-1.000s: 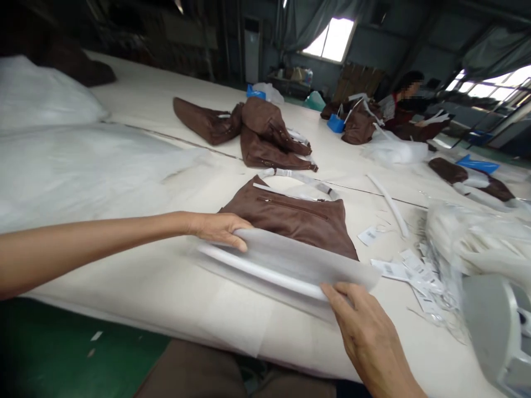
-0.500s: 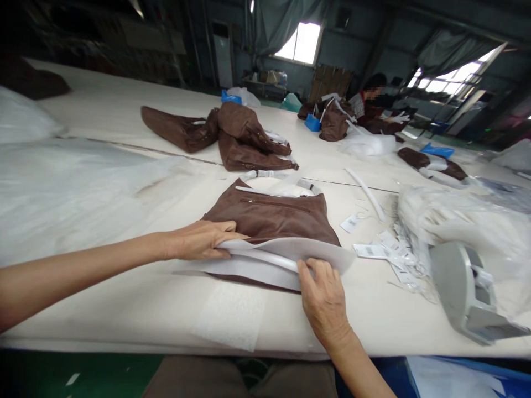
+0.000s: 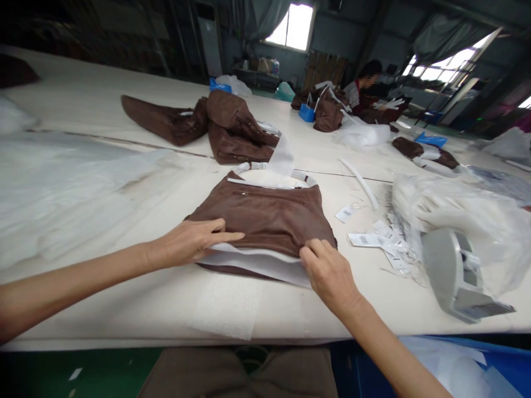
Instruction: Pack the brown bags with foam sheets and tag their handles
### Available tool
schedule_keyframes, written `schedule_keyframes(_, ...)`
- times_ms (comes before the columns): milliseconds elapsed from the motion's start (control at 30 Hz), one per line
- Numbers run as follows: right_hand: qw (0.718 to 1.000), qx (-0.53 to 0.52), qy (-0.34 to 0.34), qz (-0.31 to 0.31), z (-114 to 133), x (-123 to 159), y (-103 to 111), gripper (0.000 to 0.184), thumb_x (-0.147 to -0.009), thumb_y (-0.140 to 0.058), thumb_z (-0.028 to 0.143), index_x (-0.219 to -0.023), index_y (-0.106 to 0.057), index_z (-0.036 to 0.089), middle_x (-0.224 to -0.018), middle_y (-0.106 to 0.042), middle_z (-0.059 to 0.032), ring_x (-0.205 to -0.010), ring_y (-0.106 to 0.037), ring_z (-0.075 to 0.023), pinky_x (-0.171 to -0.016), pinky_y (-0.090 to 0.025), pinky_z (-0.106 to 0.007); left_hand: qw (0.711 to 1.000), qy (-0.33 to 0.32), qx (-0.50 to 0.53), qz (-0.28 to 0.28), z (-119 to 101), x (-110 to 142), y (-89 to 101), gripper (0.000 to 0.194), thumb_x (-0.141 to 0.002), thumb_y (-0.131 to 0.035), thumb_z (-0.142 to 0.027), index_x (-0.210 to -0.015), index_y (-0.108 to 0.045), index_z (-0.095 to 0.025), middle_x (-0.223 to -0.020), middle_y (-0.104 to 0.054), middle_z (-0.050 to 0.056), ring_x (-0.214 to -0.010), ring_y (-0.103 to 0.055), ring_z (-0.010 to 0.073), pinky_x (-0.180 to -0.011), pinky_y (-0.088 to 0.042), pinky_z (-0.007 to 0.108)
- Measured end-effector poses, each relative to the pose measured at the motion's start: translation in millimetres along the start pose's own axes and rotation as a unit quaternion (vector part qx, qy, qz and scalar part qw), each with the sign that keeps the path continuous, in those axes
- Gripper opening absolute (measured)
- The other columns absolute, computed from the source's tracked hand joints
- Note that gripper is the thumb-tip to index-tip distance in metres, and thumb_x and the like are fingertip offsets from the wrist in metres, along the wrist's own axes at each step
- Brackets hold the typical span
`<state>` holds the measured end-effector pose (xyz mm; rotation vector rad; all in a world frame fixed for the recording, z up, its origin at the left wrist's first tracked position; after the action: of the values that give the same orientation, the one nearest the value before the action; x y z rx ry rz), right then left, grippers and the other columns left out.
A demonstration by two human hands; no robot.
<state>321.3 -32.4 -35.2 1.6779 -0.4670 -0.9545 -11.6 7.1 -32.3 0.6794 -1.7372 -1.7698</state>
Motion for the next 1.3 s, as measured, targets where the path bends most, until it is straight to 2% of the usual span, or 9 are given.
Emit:
schedule_keyframes(100,0.996,0.007,0.045,-0.078,9.7,25.8,-20.8,0.034,-0.095,-0.041,0.004,-0.117,-0.065,0.014,-0.112,-0.067,-0.0137,-0.101,-0.059,-0.0241,-0.09,-0.051,-0.036,0.994,-0.002,-0.074,-0.084,-8.6,11.2,-21.9,0.067,-0.088,-0.036,0.002,-0.142,-0.048,-0.036,-0.081,-0.051,0.002,-0.071,-0.052,0.0152,-0.059,-0.04,0.023)
schedule_keyframes(233,0.998,-0.004,0.046,-0.052,10.2,41.3,-32.6,0.053,-0.095,-0.039,0.004,-0.144,-0.05,0.022,-0.133,-0.059,-0.0125,-0.109,-0.056,-0.0252,-0.096,-0.05,-0.039,0.984,0.004,-0.086,-0.154,-10.8,27.9,-38.4,0.061,-0.094,-0.034,-0.003,-0.139,-0.05,-0.042,-0.084,-0.055,0.003,-0.074,-0.052,0.0157,-0.071,-0.044,0.027)
schedule_keyframes(467,0.995,0.019,0.082,-0.046,1.5,47.1,-43.3,0.061,-0.094,-0.041,0.006,-0.151,-0.04,0.028,-0.148,-0.049,-0.009,-0.108,-0.056,-0.0277,-0.091,-0.052,-0.041,0.977,0.047,-0.027,-0.208,12.4,87.0,-41.9,0.058,-0.092,-0.036,-0.003,-0.133,-0.057,-0.039,-0.095,-0.065,0.005,-0.089,-0.059,0.0173,-0.083,-0.047,0.031)
schedule_keyframes(633,0.994,0.031,0.093,-0.058,-1.0,48.5,-49.7,0.065,-0.092,-0.038,0.004,-0.15,-0.04,0.032,-0.147,-0.05,-0.0079,-0.104,-0.057,-0.0276,-0.088,-0.052,-0.043,0.941,0.207,0.0,-0.268,12.8,110.0,4.3,0.048,-0.087,-0.035,0.0,-0.116,-0.067,-0.023,-0.102,-0.062,0.006,-0.093,-0.061,0.0178,-0.083,-0.051,0.032)
schedule_keyframes(767,0.994,0.023,0.091,-0.06,0.3,45.9,-48.4,0.064,-0.093,-0.038,0.006,-0.151,-0.038,0.032,-0.145,-0.051,-0.0092,-0.103,-0.057,-0.0274,-0.086,-0.052,-0.042,0.883,0.249,0.083,-0.39,-32.1,84.7,57.6,0.042,-0.092,-0.043,-0.003,-0.127,-0.058,-0.02,-0.124,-0.06,0.007,-0.117,-0.057,0.0182,-0.105,-0.044,0.036)
schedule_keyframes(933,0.995,0.023,0.084,-0.047,1.4,46.0,-47.4,0.062,-0.094,-0.037,0.007,-0.15,-0.04,0.033,-0.144,-0.052,-0.0096,-0.101,-0.057,-0.0269,-0.086,-0.054,-0.042,0.968,-0.015,0.091,-0.234,-75.0,27.8,48.0,0.05,-0.097,-0.053,-0.034,-0.144,-0.045,-0.018,-0.146,-0.051,0.011,-0.14,-0.04,0.0275,-0.121,-0.025,0.05)
schedule_keyframes(1000,0.995,0.025,0.075,-0.052,2.1,46.7,-48.9,0.062,-0.094,-0.038,0.007,-0.149,-0.041,0.034,-0.143,-0.053,-0.0091,-0.102,-0.057,-0.0271,-0.086,-0.055,-0.042,0.983,-0.022,0.06,-0.173,-66.6,13.8,23.2,0.061,-0.096,-0.055,-0.044,-0.147,-0.04,-0.017,-0.152,-0.043,0.013,-0.144,-0.034,0.0309,-0.121,-0.021,0.053)
schedule_keyframes(1133,0.991,0.051,0.097,-0.078,1.6,44.2,-52.4,0.058,-0.093,-0.038,0.01,-0.146,-0.047,0.032,-0.139,-0.057,-0.0112,-0.098,-0.061,-0.026,-0.08,-0.058,-0.039,0.992,-0.038,0.022,-0.12,-39.1,6.1,-14.1,0.058,-0.095,-0.05,-0.017,-0.149,-0.037,-0.03,-0.155,-0.04,0.006,-0.144,-0.033,0.0308,-0.117,-0.026,0.051)
schedule_keyframes(1300,0.982,0.098,0.127,-0.098,0.0,34.9,-56.6,0.054,-0.092,-0.044,0.013,-0.14,-0.055,0.034,-0.128,-0.065,-0.0103,-0.095,-0.066,-0.0248,-0.074,-0.061,-0.034,0.989,-0.032,0.014,-0.142,-38.3,3.9,-12.4,0.054,-0.092,-0.061,-0.031,-0.144,-0.046,-0.03,-0.152,-0.044,0.007,-0.138,-0.042,0.0331,-0.111,-0.037,0.045)
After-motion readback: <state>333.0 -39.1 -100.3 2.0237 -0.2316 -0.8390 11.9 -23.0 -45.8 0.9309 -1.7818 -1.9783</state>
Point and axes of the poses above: each hand's wrist, its own x-axis away from the middle knuckle, its own y-axis out of the back of the hand, z = x × y, the point moved 1 cm from there along -x, towards the middle knuckle
